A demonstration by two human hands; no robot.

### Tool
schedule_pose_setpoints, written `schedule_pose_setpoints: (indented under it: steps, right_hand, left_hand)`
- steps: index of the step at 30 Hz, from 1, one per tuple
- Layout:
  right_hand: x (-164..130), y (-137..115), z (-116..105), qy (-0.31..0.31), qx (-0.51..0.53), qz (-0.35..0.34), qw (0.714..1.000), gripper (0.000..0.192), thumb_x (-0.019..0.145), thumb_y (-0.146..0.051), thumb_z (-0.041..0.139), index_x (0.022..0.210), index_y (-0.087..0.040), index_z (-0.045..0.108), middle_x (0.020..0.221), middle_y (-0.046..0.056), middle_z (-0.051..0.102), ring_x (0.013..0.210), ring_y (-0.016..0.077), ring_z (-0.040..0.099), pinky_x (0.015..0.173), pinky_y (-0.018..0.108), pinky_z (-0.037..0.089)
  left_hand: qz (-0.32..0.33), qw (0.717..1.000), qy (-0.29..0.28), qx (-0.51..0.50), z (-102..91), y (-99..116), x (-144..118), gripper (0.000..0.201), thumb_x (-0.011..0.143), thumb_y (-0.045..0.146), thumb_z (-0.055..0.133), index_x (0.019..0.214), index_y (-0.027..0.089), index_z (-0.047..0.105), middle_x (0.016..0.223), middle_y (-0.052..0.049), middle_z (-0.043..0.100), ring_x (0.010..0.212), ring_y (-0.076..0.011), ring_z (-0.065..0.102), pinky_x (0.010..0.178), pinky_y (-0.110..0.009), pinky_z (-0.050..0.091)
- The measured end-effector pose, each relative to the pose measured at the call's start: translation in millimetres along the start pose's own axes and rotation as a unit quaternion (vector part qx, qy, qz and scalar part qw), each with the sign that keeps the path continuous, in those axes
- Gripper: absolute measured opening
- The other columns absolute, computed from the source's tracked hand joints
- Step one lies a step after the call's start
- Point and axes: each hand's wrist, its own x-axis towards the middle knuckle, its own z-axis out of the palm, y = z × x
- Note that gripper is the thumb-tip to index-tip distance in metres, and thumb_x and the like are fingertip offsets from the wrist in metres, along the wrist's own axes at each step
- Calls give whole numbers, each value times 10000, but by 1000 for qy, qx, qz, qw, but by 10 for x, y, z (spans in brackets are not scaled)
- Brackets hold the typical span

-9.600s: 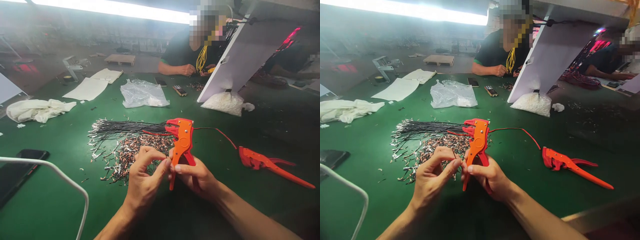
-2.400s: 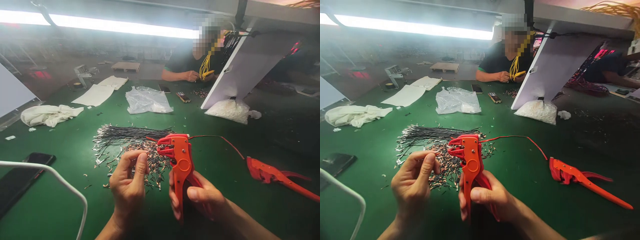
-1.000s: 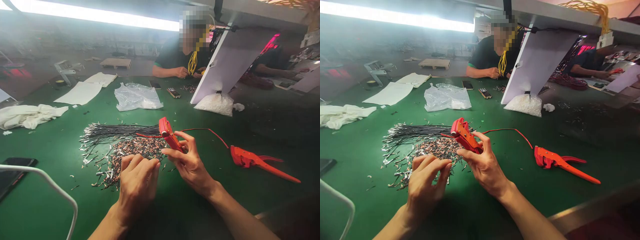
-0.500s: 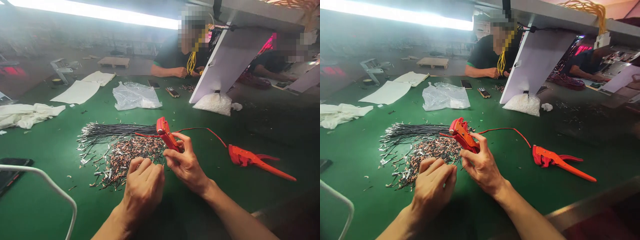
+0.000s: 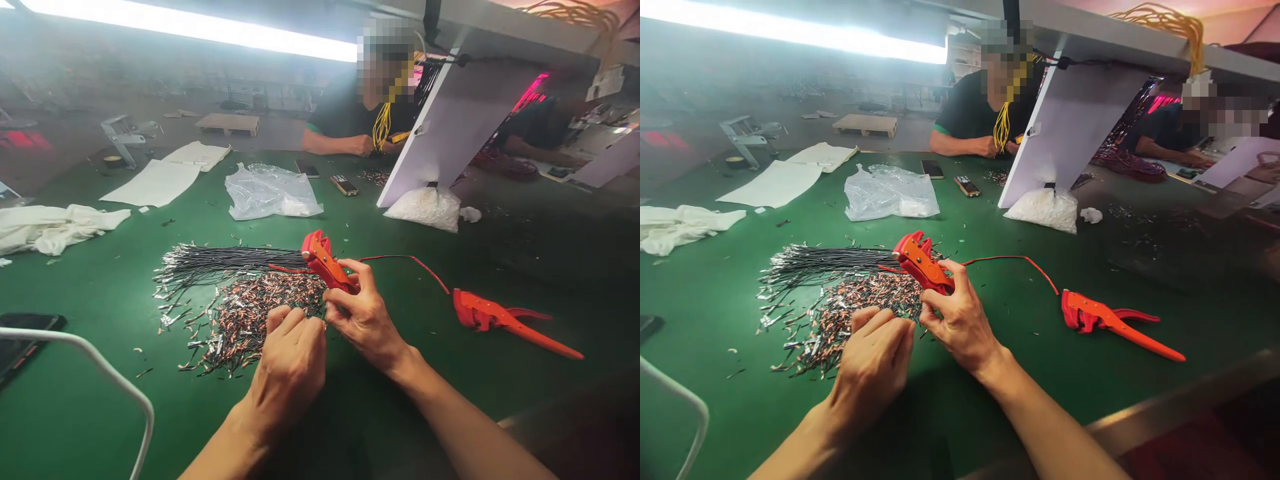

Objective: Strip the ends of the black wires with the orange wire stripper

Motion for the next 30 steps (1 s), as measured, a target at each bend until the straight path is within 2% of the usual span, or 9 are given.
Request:
schedule_pose_setpoints:
  steps: [10,12,14,17,21,26,30]
  right_hand:
    - [43,60,53,-5,-23,8,1000,164,815,-94,575,827,-206,695,1340,97,369,1097,264,550,957,469,511]
    - [50,133,26,1,-39,28,999,173,815,-89,565,826,-202,696,1314,103,384,1084,270,556,942,475,516]
    - [48,209,-13,36,-54,63,996,182,828,-92,561,838,-207,702,1269,101,400,1069,266,567,927,469,524]
    - [33,259,-56,39,-56,68,995,156,865,-144,595,880,-227,726,1314,96,382,1111,275,558,944,478,513]
    - [21,225,-45,24,-44,56,997,88,867,-215,671,900,-237,749,1379,96,361,1105,279,568,948,509,508]
    - [12,209,-52,27,-2,59,998,126,880,-183,646,902,-250,750,1383,79,387,1077,250,569,956,499,495]
    - [22,171,-166,-1,114,92,989,173,885,-147,581,837,-236,722,1348,71,410,954,195,582,849,427,533]
  left_hand:
    - [-1,1000,1,11,-8,26,1,325,858,-39,445,644,197,384,568,43,387,568,-130,353,664,-299,322]
    - [2,1000,-8,5,-26,67,-27,332,855,-43,444,633,194,380,563,41,388,569,-131,355,662,-301,315]
    - [2,1000,-13,0,-46,85,-43,334,864,-30,453,625,192,382,552,46,387,561,-128,356,664,-301,311]
    - [-39,999,7,7,-70,43,-30,293,891,38,506,649,188,440,556,54,412,548,-121,383,692,-308,325]
    - [-52,997,40,30,-84,-44,2,164,894,70,548,774,181,563,567,60,509,532,-114,438,739,-325,323]
    - [-34,996,66,44,-85,-60,-7,132,865,60,601,923,178,603,605,51,611,560,-117,514,748,-334,323]
    - [-28,995,89,32,-97,-55,-7,169,840,45,629,936,183,606,600,54,620,538,-109,519,730,-331,328]
